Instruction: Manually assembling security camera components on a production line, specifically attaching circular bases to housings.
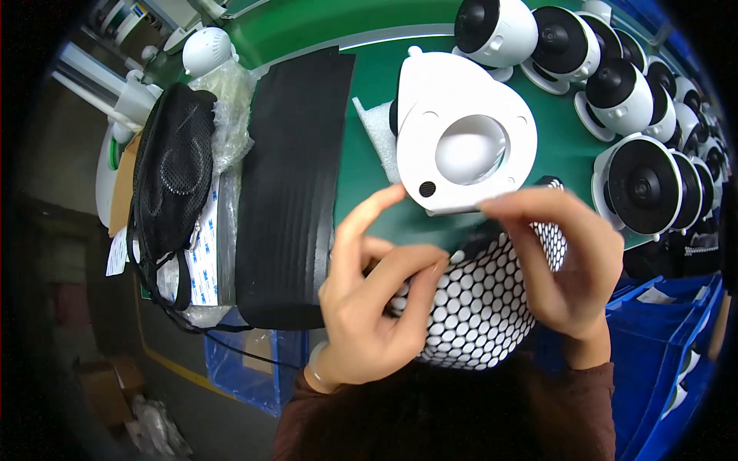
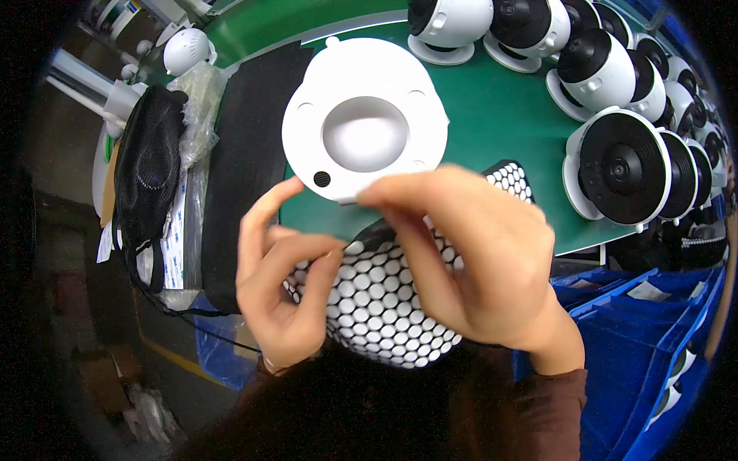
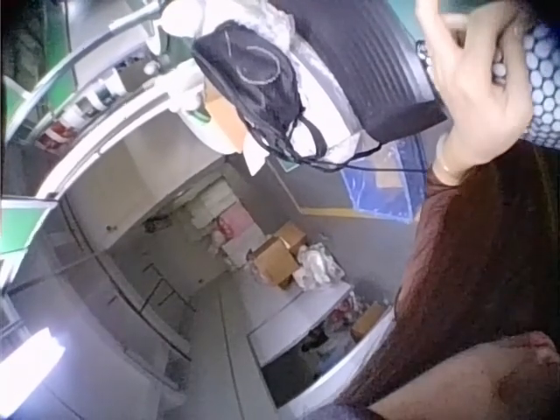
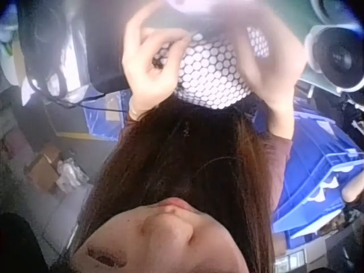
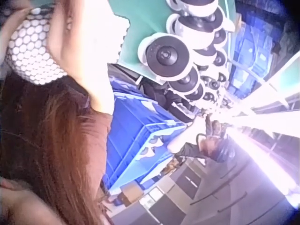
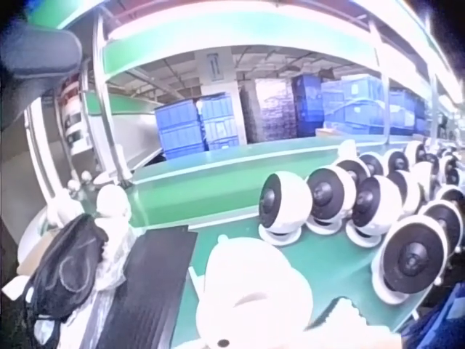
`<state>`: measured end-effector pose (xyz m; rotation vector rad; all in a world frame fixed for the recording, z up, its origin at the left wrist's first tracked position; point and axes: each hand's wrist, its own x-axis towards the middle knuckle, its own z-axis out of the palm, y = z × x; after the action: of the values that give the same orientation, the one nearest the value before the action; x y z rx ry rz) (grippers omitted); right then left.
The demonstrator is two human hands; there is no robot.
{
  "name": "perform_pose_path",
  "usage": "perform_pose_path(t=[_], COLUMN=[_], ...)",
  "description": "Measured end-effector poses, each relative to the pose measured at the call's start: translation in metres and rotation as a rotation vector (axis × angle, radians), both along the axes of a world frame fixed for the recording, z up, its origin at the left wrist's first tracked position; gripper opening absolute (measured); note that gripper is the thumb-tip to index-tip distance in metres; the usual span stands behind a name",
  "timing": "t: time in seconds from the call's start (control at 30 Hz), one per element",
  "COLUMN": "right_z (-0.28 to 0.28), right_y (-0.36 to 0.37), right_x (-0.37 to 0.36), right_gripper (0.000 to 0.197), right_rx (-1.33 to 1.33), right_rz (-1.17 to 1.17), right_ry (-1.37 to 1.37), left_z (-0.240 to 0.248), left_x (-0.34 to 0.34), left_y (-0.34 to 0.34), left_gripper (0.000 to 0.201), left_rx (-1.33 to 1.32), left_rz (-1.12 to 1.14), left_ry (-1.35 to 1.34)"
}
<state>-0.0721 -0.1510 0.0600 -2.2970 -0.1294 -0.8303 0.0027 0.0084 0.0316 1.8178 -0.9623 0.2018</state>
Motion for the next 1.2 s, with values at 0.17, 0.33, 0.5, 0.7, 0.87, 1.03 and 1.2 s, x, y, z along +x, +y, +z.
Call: perform_pose_path(t=[0.17,0.33,0.5,0.7,0.87,1.03,1.2], right_z=[-0.002,-0.003,-0.004,-0.012,-0.009,-0.009,-0.003], right_y=[-0.011,-0.013,-0.01,-0.012,-0.013,-0.014,-0.008], right_x=[-0.014,-0.025,-0.031,-0.031,-0.031,-0.028,-0.026], right_gripper=[0.028,0.023,0.024,0.027,0.023,0.023,0.02], right_rx=[0.063,0.141,0.107,-0.098,-0.054,-0.078,-0.096], right_rz=[0.153,0.097,0.06,0.028,0.009,0.002,0.039], right_ry=[0.287,0.278,0.118,-0.025,-0.005,0.018,-0.005], left_z=[0.005,0.025,0.015,0.014,0.013,0.012,0.012], left_x=[-0.005,-0.011,-0.007,-0.007,-0.006,-0.005,-0.004], left_y=[0.01,0.002,-0.007,-0.015,-0.018,-0.019,-0.013], left_gripper=[0.02,0.019,0.018,0.017,0.018,0.019,0.016], left_rx=[-0.013,0.251,0.154,0.191,0.215,0.223,0.184], left_rz=[-0.014,-0.058,-0.172,-0.19,-0.209,-0.207,-0.149], left_ry=[-0.054,-0.287,-0.298,-0.32,-0.363,-0.365,-0.269])
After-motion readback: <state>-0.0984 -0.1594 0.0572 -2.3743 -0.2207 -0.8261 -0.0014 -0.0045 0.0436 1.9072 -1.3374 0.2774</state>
